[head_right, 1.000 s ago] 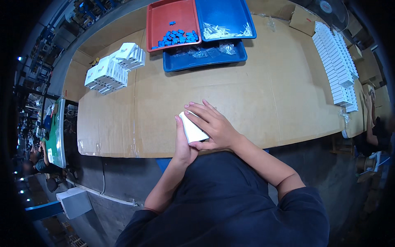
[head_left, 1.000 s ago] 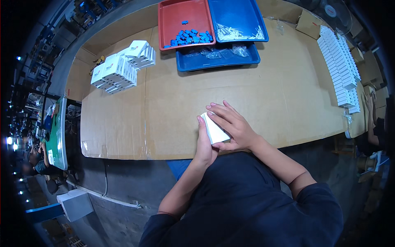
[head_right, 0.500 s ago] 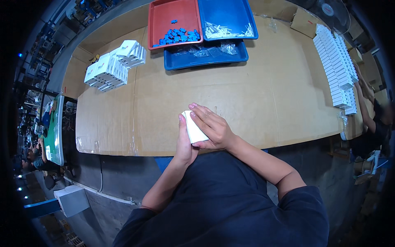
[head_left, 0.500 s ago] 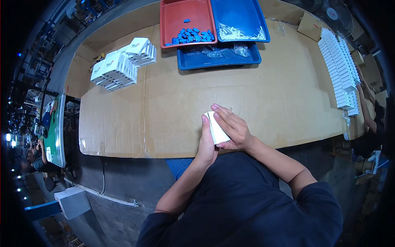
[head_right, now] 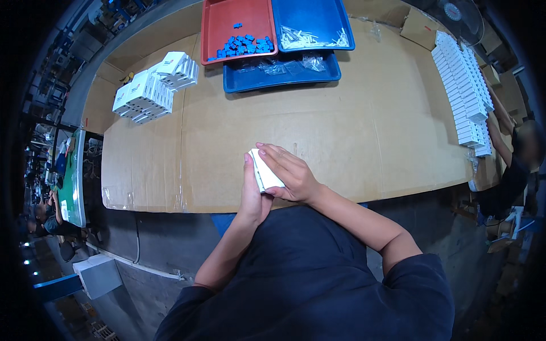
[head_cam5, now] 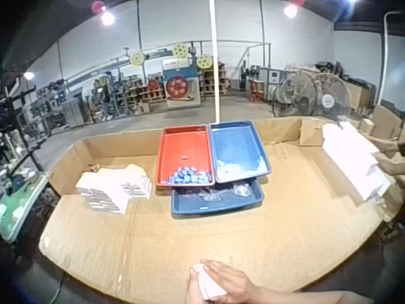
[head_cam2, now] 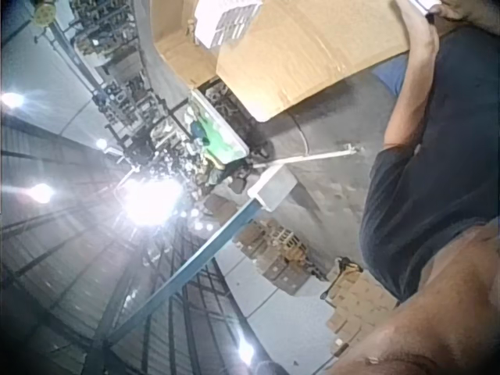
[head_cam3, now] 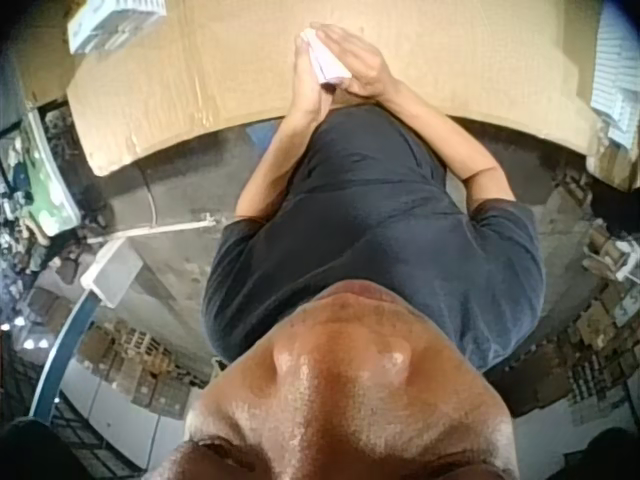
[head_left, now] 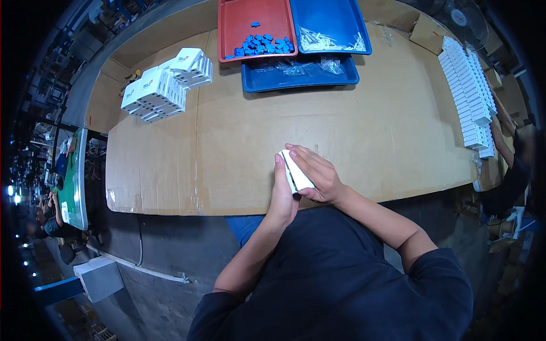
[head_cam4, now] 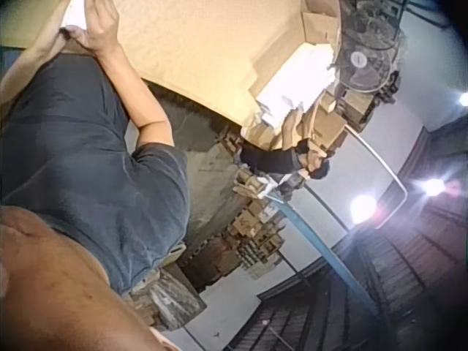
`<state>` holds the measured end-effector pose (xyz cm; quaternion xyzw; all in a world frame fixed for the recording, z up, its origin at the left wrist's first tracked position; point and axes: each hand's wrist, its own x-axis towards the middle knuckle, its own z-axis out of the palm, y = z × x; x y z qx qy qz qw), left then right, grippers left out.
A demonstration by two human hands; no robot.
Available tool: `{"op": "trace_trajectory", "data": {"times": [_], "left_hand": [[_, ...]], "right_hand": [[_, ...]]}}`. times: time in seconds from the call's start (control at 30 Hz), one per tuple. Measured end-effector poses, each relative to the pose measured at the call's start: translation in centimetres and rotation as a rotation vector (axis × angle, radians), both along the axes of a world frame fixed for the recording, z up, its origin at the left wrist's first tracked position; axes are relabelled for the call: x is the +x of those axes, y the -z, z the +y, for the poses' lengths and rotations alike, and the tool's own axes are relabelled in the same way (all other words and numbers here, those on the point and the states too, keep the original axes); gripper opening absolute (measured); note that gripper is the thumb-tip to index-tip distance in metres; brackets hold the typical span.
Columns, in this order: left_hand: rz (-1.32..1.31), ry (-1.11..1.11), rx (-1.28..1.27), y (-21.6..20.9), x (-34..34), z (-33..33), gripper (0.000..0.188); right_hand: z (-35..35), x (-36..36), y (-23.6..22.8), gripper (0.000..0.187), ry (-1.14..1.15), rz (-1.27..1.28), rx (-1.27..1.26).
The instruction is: The recorder is assembling small plastic electrical components onto a baseplate and packaging them into white cardboard boxes.
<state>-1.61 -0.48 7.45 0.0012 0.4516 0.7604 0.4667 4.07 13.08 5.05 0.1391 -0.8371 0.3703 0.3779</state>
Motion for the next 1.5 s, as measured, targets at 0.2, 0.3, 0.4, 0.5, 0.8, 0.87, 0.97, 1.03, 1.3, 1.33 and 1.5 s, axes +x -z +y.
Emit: {"op": "trace_trajectory", "data": {"times": [0.2,0.3,0.4,0.5,0.8,0.87,0.97,1.03,1.3,1.33,1.5], "left_hand": [[0.46,-0.023,0.044,2.7,-0.4,0.6,0.092],[0.794,0.035,-0.113,3.5,-1.4,0.2,0.091],[0.82,-0.053,-0.155,2.7,-1.4,0.5,0.08],[0.242,-0.136,0.049,1.8,-2.1,-0.1,0.072],[0.136,-0.109,-0.026,2.0,-1.4,0.3,0.076],[0.127,-0.112,-0.028,2.1,-1.2,0.3,0.076],[0.131,-0.139,-0.046,2.2,-0.8,0.5,0.077],[0.08,-0.159,-0.072,1.6,-0.5,0.5,0.078],[0.087,-0.209,-0.113,2.5,-0.6,0.7,0.065],[0.077,-0.204,-0.113,2.4,-0.7,0.7,0.062],[0.103,-0.182,-0.116,3.1,-1.0,0.4,0.06]], "right_hand": [[-1.0,-0.6,-0.1,0.076,-0.019,-0.287,-0.76],[-1.2,-0.7,-1.5,0.075,-0.107,-0.422,-0.902],[-0.4,-0.4,-2.4,0.061,-0.105,-0.51,-0.833],[0.3,0.3,-1.6,0.064,-0.108,-0.516,-0.48],[0.6,0.4,0.0,0.059,-0.033,-0.375,-0.123],[0.5,0.4,0.3,0.056,-0.013,-0.347,-0.089],[0.4,0.4,0.6,0.055,0.003,-0.318,-0.028],[0.2,0.4,0.6,0.055,0.0,-0.317,-0.002],[-0.2,0.6,1.3,0.048,0.085,-0.273,0.096],[-0.3,0.6,1.5,0.048,0.085,-0.274,0.096],[-0.5,0.5,1.8,0.045,0.118,-0.206,0.113]]}}
